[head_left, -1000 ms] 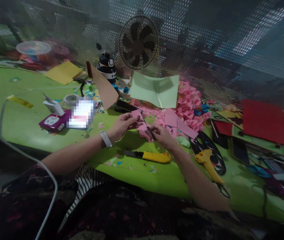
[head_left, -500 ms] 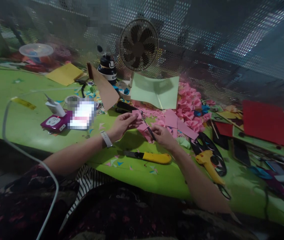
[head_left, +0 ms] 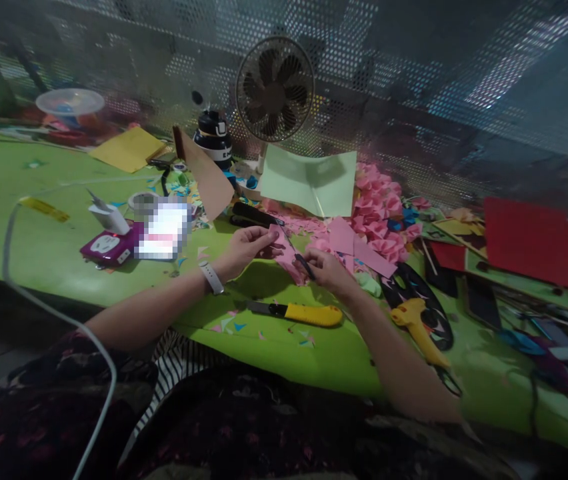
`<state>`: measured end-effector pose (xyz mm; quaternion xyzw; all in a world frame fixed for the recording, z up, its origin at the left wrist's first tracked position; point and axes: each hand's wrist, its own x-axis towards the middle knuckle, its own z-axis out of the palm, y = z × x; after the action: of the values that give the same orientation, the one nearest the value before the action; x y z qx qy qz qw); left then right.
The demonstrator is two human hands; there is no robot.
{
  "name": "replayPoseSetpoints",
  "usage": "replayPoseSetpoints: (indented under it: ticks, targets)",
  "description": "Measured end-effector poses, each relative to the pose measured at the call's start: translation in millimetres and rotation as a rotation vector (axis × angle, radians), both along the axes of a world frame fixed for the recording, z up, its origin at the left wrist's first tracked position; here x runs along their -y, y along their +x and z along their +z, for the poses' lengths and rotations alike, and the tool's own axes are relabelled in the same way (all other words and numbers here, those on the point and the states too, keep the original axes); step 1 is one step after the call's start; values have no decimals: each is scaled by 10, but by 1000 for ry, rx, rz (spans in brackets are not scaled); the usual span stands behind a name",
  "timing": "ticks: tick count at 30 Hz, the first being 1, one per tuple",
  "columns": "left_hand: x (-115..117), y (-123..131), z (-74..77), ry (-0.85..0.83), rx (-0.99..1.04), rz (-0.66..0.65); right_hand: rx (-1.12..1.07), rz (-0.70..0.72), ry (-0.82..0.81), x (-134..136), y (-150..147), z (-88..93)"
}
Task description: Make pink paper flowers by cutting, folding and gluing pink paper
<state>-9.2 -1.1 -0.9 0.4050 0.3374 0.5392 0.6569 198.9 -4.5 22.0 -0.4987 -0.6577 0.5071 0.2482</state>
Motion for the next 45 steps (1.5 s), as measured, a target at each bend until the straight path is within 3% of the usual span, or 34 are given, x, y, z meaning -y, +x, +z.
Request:
replayPoseSetpoints:
  ticks: [7, 14, 25, 45]
  targets:
    - [-19, -16, 16, -41, 2, 34, -25, -5, 1, -29, 34, -62]
    - [-45, -28, -11, -19, -15, 80, 17, -5, -22, 27, -3, 54]
    - [-42, -44, -19, 47, -104, 5, 44, 25, -28, 42, -5, 107]
    - [-87, -82, -40, 12, -142, 14, -1, -28, -13, 4, 28, 47]
